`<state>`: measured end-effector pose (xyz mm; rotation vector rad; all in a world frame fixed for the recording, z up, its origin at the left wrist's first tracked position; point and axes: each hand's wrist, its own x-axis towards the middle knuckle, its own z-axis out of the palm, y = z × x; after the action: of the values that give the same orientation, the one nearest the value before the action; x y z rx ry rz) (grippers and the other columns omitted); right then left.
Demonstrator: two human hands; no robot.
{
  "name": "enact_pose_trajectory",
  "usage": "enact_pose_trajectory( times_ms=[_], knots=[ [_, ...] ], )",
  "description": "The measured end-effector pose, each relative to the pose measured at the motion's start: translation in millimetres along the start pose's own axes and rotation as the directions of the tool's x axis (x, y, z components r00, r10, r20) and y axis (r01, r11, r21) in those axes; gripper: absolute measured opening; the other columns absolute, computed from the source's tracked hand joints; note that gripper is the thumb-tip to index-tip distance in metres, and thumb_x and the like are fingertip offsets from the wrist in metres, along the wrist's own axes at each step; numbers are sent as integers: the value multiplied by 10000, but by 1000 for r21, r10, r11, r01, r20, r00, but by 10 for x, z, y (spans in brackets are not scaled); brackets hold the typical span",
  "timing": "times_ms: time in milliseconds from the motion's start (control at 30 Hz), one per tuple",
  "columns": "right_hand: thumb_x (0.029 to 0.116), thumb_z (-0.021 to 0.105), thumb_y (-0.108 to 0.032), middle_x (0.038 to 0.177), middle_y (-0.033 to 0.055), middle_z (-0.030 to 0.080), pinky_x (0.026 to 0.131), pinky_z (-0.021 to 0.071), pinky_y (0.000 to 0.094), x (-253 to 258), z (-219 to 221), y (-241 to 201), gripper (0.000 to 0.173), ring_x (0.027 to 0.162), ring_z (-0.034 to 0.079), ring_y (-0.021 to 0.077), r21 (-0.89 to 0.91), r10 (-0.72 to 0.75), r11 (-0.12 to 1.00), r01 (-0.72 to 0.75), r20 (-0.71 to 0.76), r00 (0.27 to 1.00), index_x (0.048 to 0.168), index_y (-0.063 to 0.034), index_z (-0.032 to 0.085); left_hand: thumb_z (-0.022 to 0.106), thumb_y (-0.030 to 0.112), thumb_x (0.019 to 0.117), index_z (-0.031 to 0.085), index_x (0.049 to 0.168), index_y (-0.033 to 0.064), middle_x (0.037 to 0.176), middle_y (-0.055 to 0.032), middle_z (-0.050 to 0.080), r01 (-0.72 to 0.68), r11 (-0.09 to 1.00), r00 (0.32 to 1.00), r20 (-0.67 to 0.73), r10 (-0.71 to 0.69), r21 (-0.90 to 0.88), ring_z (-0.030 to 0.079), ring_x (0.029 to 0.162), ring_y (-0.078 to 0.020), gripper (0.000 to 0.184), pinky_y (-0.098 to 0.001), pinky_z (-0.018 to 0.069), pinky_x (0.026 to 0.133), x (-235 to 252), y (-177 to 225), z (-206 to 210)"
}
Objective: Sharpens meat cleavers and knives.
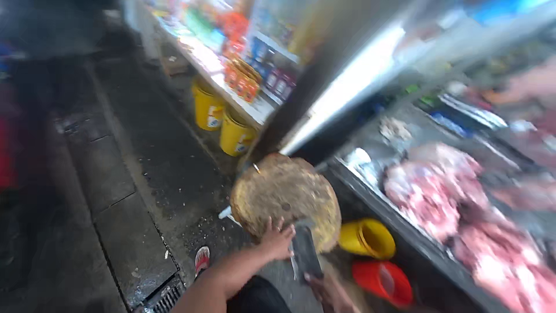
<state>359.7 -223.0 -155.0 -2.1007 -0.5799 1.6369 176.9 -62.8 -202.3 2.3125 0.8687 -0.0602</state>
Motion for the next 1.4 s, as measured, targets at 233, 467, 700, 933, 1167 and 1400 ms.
enact_pose_trajectory(
  times_ms=[233, 467, 700, 933, 1167, 1400],
  knots=[
    [942, 764, -301, 638, 70, 571, 489, 540, 355, 380, -367, -156, 383, 471, 553, 175, -10, 30, 999, -30, -18, 999, 1124, -15, 585, 531, 661, 955, 264, 1648, 209, 1739, 42, 127, 77, 987, 995, 50, -85, 139, -30, 1594, -384, 870, -799, -10, 1161, 574, 281, -143],
    [904, 776, -453, 774, 117, 670, 625, 584, 438, 808, -640, -289, 496, 598, 640, 224, -284, -47, 956, 73, 99, 994, 1145, -36, 658, 429, 757, 945, 255, 1651, 193, 1740, 40, 118, 251, 946, 968, -33, -250, 206, -9, 1593, -393, 920, -810, 4, 1153, 585, 306, -183],
    [933, 770, -382, 691, 119, 650, 557, 590, 438, 1062, -261, -665, 460, 532, 634, 233, 211, -58, 967, 144, -368, 928, 1102, 21, 629, 758, 468, 897, 244, 1653, 233, 1738, 95, 101, -148, 961, 984, 132, 120, 234, -24, 1601, -334, 944, -732, 39, 1207, 1969, 375, -815],
    [907, 774, -434, 879, 158, 701, 694, 612, 491, 647, -255, -195, 565, 696, 700, 271, -59, -82, 995, 77, -100, 992, 1223, 2, 599, 621, 694, 894, 302, 1637, 199, 1733, 65, 152, 36, 954, 998, 35, -48, 296, 2, 1603, -327, 948, -746, 37, 1208, 942, 234, -306],
    [925, 762, -379, 1003, 199, 720, 843, 578, 599, 124, -1286, 17, 430, 891, 712, 362, -567, -19, 818, 96, 139, 990, 1170, -32, 691, 434, 664, 981, 524, 1507, 103, 1699, -39, 279, 248, 956, 966, 40, -257, 154, 54, 1598, -351, 774, -717, 16, 1222, 237, 1080, 241],
    [892, 722, -212, 1044, 209, 736, 798, 541, 682, -623, -1852, -396, 840, 913, 706, 451, -798, -393, 571, 191, -62, 917, 1608, -420, 334, 554, 211, 961, 718, 1269, 88, 1429, -73, 637, -449, 893, 749, -552, 367, -15, 432, 1473, -338, 370, -576, 310, 1241, -110, 1535, -615]
  ],
)
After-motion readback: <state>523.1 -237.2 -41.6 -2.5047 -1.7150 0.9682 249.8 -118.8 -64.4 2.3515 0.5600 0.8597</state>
